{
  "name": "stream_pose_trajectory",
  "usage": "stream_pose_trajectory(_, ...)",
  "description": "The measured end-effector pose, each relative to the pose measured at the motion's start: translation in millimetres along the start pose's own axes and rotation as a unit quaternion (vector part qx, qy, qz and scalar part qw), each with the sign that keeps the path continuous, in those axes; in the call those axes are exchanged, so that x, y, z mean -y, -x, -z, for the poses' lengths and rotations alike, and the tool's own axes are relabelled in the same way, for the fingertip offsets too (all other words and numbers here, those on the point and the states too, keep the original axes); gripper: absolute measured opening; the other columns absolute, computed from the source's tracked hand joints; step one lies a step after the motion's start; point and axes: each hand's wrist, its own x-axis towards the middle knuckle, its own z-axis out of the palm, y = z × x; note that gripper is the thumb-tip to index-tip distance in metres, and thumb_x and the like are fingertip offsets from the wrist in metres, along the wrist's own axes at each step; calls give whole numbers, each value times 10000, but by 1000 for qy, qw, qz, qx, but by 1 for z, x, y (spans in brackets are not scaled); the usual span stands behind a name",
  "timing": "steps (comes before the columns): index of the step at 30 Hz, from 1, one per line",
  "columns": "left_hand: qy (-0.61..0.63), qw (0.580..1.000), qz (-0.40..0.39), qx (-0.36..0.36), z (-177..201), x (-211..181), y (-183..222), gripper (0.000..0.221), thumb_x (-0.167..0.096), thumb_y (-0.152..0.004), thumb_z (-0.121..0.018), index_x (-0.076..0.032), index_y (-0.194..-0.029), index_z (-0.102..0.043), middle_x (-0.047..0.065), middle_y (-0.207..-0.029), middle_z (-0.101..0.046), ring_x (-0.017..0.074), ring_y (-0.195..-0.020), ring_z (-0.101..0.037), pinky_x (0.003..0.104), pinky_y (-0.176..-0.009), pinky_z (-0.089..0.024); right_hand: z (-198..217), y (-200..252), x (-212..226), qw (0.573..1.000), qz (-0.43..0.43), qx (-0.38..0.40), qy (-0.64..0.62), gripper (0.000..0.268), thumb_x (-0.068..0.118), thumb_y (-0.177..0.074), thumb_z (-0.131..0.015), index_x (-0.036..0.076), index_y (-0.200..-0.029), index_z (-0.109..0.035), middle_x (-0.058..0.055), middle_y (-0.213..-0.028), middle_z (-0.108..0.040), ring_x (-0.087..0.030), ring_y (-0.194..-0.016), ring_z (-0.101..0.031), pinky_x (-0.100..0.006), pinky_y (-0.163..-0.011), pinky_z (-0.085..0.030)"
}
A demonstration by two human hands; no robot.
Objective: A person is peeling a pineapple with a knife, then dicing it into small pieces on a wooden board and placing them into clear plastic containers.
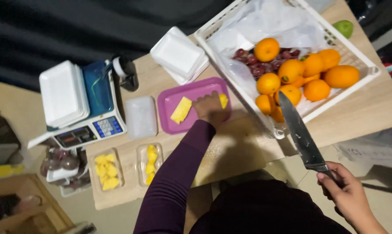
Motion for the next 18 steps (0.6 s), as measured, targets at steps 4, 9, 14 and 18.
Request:
stream_pose_trajectory(4,2,999,36,29,6,-9,-11,720,-729,-950,-487,-121,-1335,-520,48,-1018,-684,249,-974,-684,439,-907,-518,4,-2,-12,999,3,-11,-31,247,22,-965,-661,12,-1211,-677,-166,-715,-603,-253,-547,-467,-360,-507,-380)
stream_pose_trajectory(9,105,991,60,65,8,3,-25,536,-671,-943,-576,-148,-951,-691,54,-956,-712,269,-957,-694,417,-833,-560,1,-5,-3,999,-35,11,-6,241,54,-933,-690,63,-1167,-749,-127,-742,-638,-243,-589,-486,-363,-578,-392)
stream_pose_trajectory(14,269,954,106,79,6,32,-25,428,-526,-888,-685,-130,-1044,-652,51,-1018,-698,237,-981,-677,374,-830,-527,1,-17,-10,999,10,37,3,183,19,-923,-707,64,-1095,-751,-75,-628,-502,-218,-549,-460,-340,-547,-374)
stream_pose_trajectory(18,597,779,181,61,-31,60,-28,274,-313,-877,-738,-68,-979,-672,18,-735,-645,113,-620,-540,256,-666,-477,-2,-25,-10,999,-16,48,-1,230,10,-927,-689,53,-1148,-740,-143,-707,-601,-245,-562,-470,-358,-518,-378)
